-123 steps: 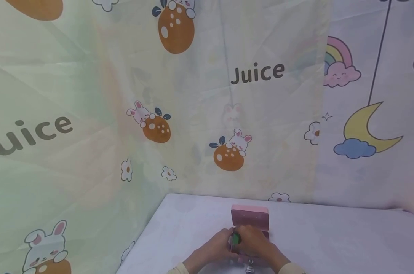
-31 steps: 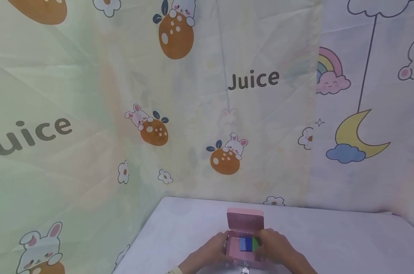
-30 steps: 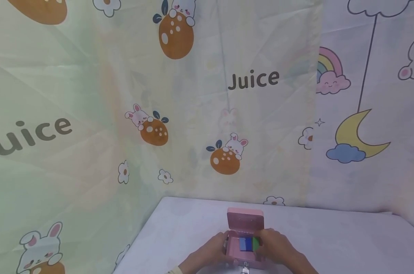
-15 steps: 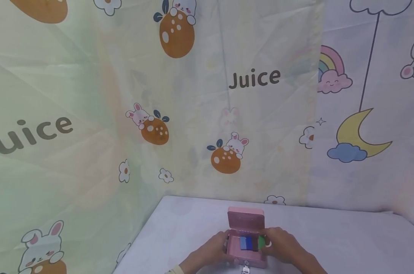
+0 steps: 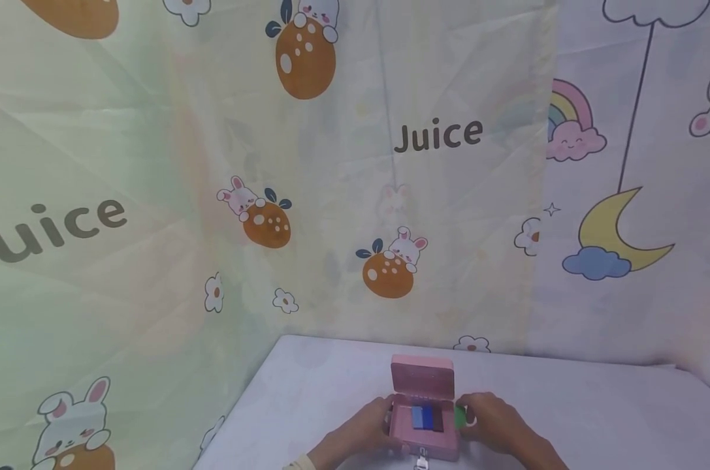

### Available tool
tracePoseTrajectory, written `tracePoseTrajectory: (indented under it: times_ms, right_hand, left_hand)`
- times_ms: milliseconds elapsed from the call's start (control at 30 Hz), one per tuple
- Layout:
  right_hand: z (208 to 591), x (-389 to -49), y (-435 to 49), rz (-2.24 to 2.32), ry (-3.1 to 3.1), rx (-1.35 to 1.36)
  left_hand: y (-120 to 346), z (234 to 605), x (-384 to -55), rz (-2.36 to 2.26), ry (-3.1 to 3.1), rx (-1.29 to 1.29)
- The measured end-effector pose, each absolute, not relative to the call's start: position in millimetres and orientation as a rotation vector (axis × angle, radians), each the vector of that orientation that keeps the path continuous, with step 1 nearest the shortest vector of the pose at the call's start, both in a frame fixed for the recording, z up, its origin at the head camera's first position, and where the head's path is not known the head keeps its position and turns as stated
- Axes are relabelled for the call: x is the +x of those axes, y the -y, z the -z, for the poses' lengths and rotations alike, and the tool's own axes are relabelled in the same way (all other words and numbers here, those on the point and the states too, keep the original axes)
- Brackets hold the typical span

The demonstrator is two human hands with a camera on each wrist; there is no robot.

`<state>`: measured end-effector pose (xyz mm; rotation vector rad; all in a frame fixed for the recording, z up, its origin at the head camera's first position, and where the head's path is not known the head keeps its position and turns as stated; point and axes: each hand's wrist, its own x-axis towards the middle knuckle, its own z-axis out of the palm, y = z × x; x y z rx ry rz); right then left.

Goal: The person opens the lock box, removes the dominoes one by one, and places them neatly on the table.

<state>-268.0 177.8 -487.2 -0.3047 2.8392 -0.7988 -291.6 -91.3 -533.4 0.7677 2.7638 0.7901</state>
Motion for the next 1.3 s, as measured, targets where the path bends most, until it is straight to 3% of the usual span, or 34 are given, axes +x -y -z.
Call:
tracePoseTrajectory:
  times_ms: [1300]
  right_hand:
    - [529,-277,-186,0.772,-2.762,-0.248]
  left_hand:
    - [91,536,-291,-0.773,-2.787,0.757]
